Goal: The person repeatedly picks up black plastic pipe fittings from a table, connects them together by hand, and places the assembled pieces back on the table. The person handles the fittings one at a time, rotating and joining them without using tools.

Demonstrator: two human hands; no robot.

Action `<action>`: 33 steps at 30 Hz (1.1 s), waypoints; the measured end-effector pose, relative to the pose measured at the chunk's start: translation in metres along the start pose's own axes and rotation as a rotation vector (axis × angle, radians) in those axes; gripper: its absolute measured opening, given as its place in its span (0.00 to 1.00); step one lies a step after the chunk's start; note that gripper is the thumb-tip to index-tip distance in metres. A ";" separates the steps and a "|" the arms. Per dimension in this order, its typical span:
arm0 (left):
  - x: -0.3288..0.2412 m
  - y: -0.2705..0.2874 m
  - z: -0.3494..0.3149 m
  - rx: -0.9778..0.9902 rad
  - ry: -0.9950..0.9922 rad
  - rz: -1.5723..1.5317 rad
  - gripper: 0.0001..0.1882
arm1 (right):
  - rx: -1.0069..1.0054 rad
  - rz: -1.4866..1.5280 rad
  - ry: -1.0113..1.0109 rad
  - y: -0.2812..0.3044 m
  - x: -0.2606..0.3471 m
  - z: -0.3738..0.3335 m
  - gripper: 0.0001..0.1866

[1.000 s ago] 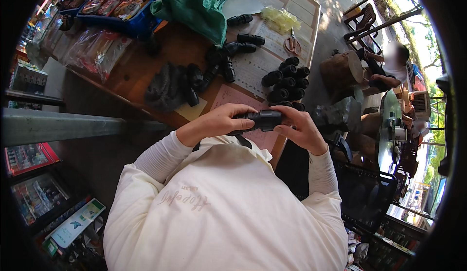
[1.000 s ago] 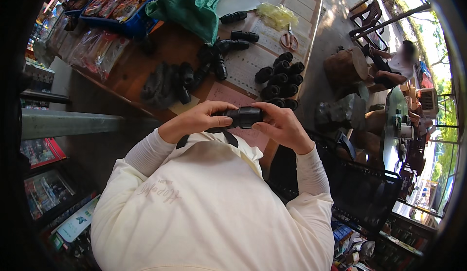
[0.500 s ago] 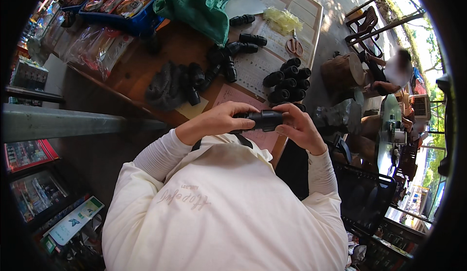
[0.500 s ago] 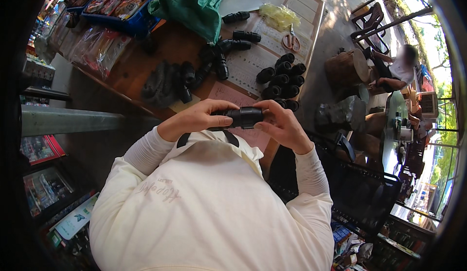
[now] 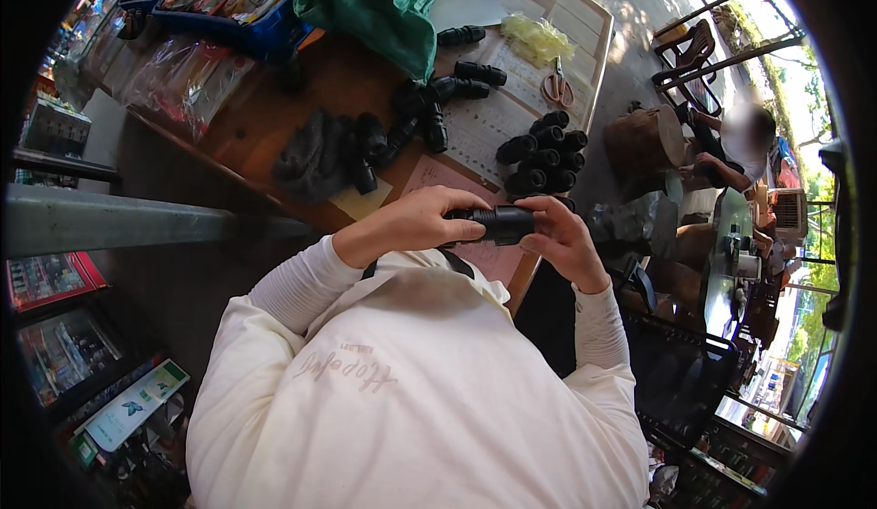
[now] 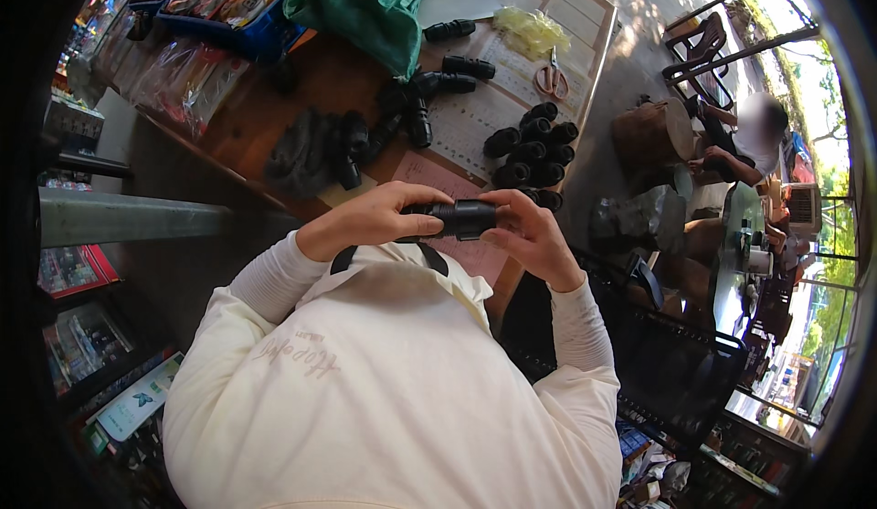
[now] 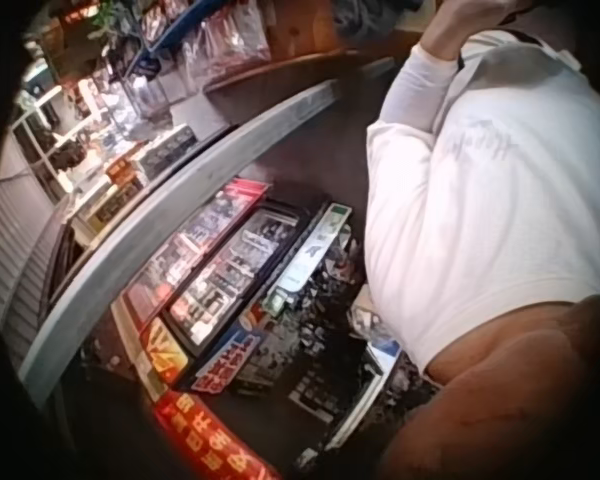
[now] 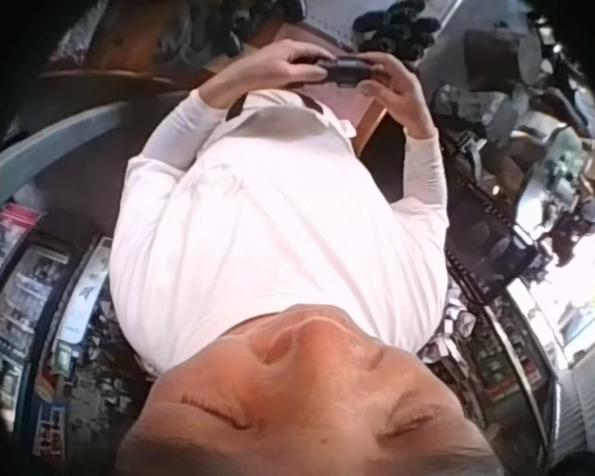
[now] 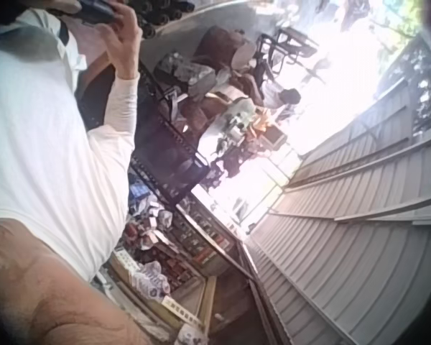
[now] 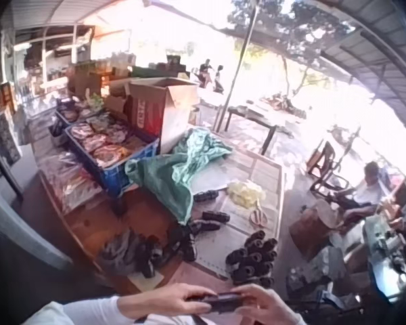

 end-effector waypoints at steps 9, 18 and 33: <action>-0.007 -0.002 -0.003 -0.056 0.011 0.117 0.20 | -0.039 0.075 0.035 -0.003 -0.010 0.000 0.23; 0.025 -0.009 0.010 0.109 0.134 -0.241 0.20 | -0.034 0.073 -0.007 -0.004 -0.009 -0.003 0.25; 0.026 -0.014 0.010 0.244 0.294 -0.576 0.25 | 0.025 0.158 -0.021 0.005 -0.010 0.001 0.25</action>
Point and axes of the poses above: each hand's wrist, its own z-axis towards the middle knuckle, its own y-axis out of the back of the hand, x = y × z, the point moved 3 cm from there along z, towards the middle knuckle, and after that the axes turned 5 degrees about z, right-handed, at the moved point
